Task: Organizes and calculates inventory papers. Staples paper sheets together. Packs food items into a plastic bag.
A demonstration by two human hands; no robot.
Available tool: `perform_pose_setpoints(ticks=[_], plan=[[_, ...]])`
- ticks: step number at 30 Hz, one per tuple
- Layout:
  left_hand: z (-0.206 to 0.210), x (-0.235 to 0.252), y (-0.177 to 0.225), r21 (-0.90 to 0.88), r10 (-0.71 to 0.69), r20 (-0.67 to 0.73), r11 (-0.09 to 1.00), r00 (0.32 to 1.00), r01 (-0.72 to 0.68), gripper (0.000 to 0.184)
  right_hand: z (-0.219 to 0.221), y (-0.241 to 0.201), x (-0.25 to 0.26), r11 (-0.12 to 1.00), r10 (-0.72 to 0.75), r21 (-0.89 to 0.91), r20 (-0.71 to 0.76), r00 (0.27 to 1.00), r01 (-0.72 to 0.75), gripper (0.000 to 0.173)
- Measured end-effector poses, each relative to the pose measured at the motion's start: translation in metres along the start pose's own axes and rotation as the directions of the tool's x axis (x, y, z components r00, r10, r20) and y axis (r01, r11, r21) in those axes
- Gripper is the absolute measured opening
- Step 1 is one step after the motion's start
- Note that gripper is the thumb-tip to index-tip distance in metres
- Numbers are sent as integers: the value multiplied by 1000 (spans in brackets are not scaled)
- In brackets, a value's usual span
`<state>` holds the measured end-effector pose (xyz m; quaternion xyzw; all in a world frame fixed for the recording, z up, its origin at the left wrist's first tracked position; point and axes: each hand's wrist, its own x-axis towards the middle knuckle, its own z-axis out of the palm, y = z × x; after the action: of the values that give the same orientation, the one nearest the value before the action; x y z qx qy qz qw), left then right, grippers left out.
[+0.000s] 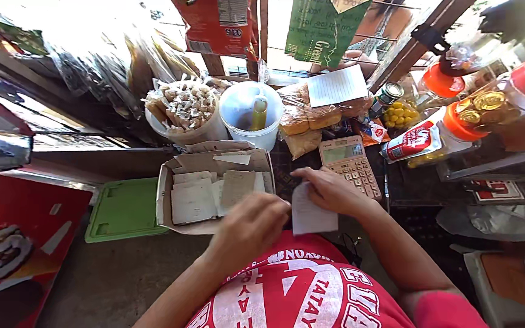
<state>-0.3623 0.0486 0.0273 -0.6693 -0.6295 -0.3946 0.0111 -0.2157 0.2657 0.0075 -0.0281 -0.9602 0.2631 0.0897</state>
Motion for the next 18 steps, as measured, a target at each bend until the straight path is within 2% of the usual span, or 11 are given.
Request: perform_pose_setpoints(ticks=[2, 3, 5, 7, 10, 13, 15, 18], plan=[[23, 7, 2, -193, 144, 267, 977, 953, -93, 24, 7, 12, 17, 992, -26, -126, 37, 999, 30, 46], [35, 9, 0, -221, 182, 355, 969, 917, -106, 26, 8, 15, 20, 982, -34, -188, 8, 999, 35, 50], [58, 9, -2, -228, 211, 418, 966, 883, -122, 28, -3, 12, 10, 969, 2, -246, -81, 997, -22, 53], [73, 8, 1, -234, 204, 417, 966, 886, -112, 29, -23, 6, -20, 944, 142, -270, -192, 971, -191, 45], [83, 10, 4, -166, 105, 432, 986, 896, -36, 36, -43, 16, -85, 808, 413, -293, -337, 846, -511, 31], [84, 11, 1, -16, -132, 543, 986, 829, 168, 55, -40, 35, -130, 633, 630, -220, -409, 660, -742, 24], [84, 11, 2, 56, -184, 573, 981, 799, 186, 60, -33, 40, -138, 552, 733, -163, -373, 569, -818, 26], [84, 9, 7, 87, -143, 540, 990, 830, 114, 58, -26, 41, -135, 514, 769, -79, -398, 500, -854, 29]])
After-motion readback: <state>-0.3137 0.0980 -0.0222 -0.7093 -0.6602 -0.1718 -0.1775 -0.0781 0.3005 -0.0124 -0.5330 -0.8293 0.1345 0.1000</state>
